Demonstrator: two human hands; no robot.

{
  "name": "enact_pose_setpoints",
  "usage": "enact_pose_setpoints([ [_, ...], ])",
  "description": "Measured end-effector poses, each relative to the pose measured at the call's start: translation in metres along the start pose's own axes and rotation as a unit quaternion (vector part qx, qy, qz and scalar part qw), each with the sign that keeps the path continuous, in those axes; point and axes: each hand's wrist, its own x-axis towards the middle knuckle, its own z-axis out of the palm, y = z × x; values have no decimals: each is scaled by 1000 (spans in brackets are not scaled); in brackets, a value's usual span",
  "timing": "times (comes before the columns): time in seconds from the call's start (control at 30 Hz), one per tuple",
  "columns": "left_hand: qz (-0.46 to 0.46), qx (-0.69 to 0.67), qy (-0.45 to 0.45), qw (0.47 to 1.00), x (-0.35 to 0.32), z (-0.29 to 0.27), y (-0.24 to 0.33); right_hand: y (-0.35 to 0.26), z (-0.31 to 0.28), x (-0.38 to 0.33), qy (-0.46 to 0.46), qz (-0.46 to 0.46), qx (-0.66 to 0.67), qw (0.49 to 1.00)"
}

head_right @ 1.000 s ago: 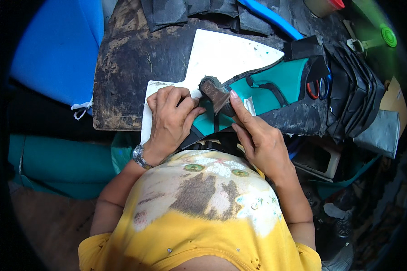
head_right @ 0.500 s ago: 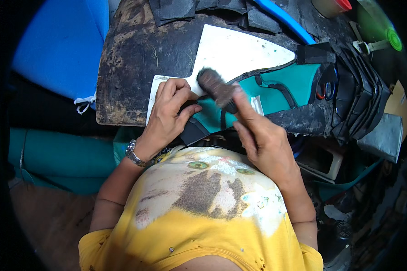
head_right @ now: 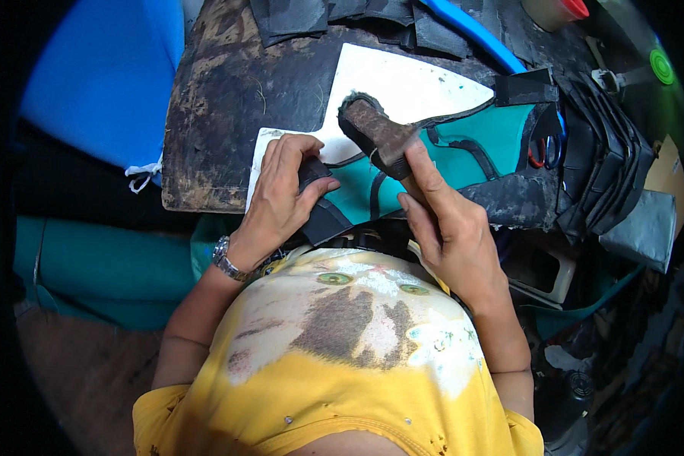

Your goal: The person assembles a green and black footwear item by cutting a blue foam strip, placing it inside the shoe, and hammering the edges to secure the material. The person repeatedly folds and presses the shoe parts together while using a hammer to flatten seams.

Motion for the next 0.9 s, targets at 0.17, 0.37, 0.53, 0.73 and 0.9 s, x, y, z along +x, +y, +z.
enact_pose_setpoints([
  [0.17, 3, -9, 18, 1000, -2, 3, -3, -2, -3, 4, -94, 12, -41, 995],
  [0.37, 3, -13, 26, 1000, -6, 5, -5, -2, 0, 5, -90, -13, -21, 996],
  [0.53, -13, -11, 0, 1000, -1, 0, -2, 14, -11, -4, -34, -47, -90, 994],
  [0.73, 48, 125, -64, 989, 23, -5, 26, 59, -20, -50, 243, -139, 209, 937],
  [0.9, 122, -80, -65, 987, 67, 53, 59, 94, -24, -78, 344, 88, 174, 919],
])
